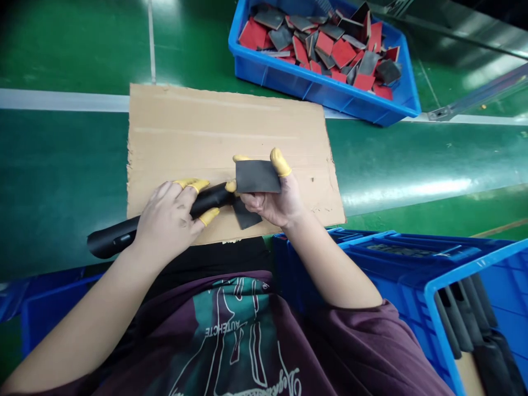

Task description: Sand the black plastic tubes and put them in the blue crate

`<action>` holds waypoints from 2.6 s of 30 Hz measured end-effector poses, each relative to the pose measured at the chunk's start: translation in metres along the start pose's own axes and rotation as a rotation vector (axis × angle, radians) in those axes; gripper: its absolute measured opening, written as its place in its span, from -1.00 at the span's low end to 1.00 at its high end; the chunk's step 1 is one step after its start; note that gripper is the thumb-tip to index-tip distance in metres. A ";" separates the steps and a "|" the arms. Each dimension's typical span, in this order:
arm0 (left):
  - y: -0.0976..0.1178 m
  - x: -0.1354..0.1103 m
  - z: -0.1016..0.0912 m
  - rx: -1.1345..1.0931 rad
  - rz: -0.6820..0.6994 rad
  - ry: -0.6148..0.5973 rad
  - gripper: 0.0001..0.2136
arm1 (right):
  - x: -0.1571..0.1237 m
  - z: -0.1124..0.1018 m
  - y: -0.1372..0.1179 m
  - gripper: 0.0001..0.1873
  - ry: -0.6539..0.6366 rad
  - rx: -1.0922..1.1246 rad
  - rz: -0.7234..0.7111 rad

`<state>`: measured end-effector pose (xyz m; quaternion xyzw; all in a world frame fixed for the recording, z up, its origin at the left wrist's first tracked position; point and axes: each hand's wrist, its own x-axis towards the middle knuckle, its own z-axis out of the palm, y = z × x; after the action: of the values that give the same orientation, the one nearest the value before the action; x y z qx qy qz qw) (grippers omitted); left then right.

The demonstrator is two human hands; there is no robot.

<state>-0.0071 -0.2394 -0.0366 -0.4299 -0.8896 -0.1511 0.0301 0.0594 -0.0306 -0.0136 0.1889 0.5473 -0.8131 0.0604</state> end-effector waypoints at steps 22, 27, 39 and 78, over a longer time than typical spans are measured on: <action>0.032 0.015 -0.005 -0.773 -0.063 0.398 -0.24 | -0.001 -0.009 0.031 -0.09 0.242 -0.959 -0.788; 0.047 0.011 -0.012 -1.205 -0.260 0.243 -0.25 | -0.005 -0.005 0.036 0.31 0.200 -1.045 -1.029; 0.028 -0.017 -0.008 -1.067 -0.156 0.170 -0.53 | -0.013 -0.019 0.022 -0.40 0.153 -1.045 -0.944; -0.002 -0.001 0.000 -0.005 -0.147 -0.167 -0.81 | -0.002 0.041 0.055 -0.56 0.332 -1.308 -0.543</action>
<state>-0.0083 -0.2415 -0.0374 -0.3748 -0.9177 -0.1189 -0.0561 0.0684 -0.0901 -0.0472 0.0924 0.9510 -0.2665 -0.1270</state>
